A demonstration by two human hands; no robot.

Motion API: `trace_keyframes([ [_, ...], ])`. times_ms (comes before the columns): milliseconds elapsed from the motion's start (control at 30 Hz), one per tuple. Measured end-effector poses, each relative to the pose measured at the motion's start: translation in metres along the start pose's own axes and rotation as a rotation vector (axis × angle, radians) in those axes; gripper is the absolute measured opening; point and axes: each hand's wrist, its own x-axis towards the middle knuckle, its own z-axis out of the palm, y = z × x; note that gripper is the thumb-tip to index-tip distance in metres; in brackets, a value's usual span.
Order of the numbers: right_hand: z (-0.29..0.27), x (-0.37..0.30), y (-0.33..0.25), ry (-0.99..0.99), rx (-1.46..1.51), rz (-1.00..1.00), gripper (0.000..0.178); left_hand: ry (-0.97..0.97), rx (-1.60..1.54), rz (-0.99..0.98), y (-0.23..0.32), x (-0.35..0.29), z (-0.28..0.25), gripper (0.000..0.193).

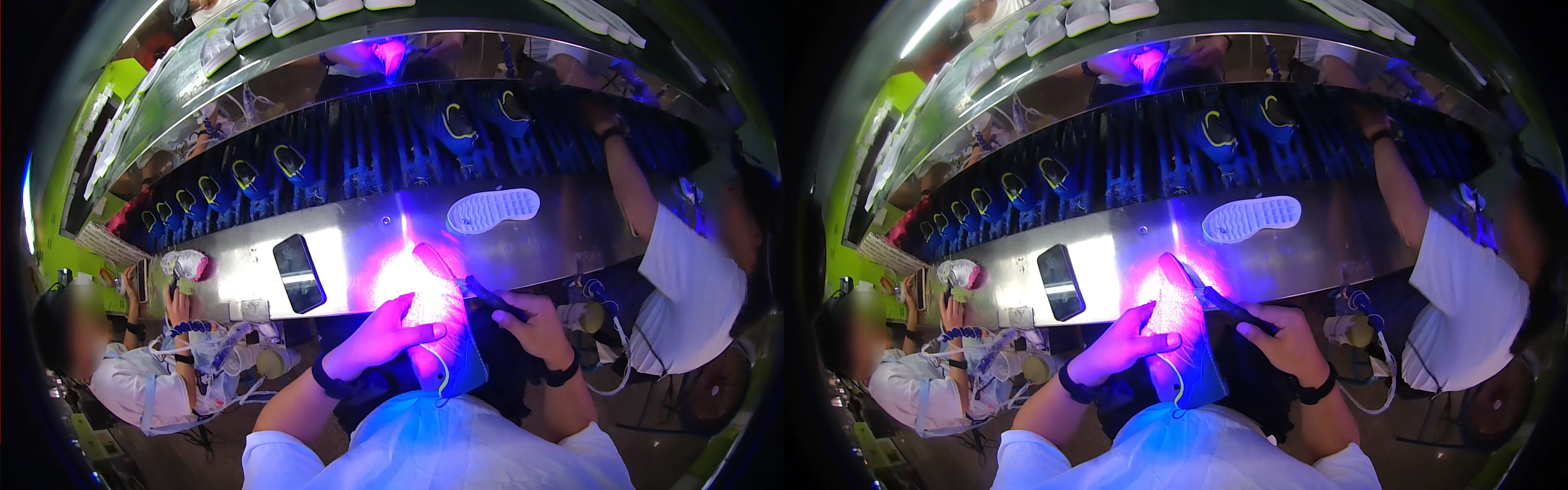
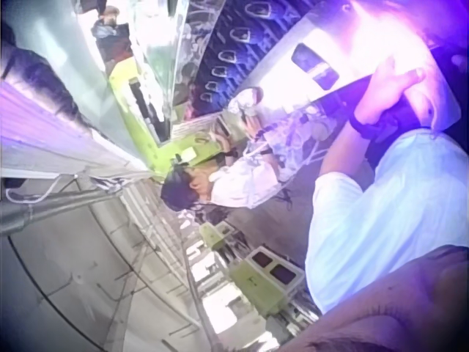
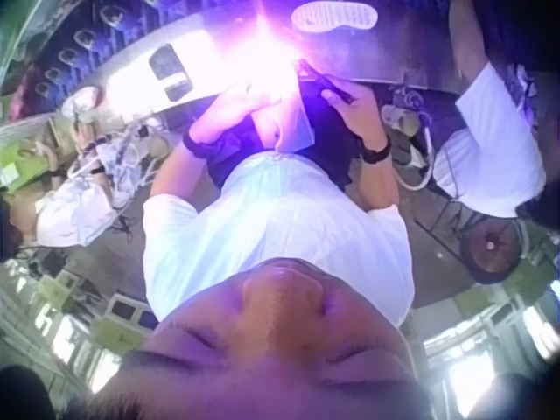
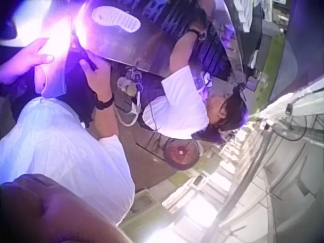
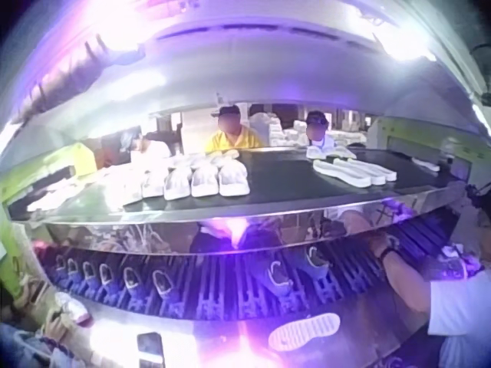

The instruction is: The recorder uses a specialized handheld tool to process and assemble shoe components along a production line.

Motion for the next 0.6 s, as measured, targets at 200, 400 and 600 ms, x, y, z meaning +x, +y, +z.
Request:
trace_keyframes([
  [200, -0.012, -0.04, 0.0, -0.216, 0.156, 0.227, 0.037, 0.04, -0.112, 0.116, 0.01, -0.004, -0.007, 0.08],
  [400, -0.01, -0.02, -0.032, -0.219, 0.057, 0.276, 0.035, 0.067, -0.08, 0.179, -0.022, -0.003, -0.015, 0.082],
  [600, -0.023, -0.027, -0.049, -0.376, -0.022, 0.25, 0.04, 0.104, -0.222, 0.197, -0.011, -0.024, -0.022, 0.066],
])
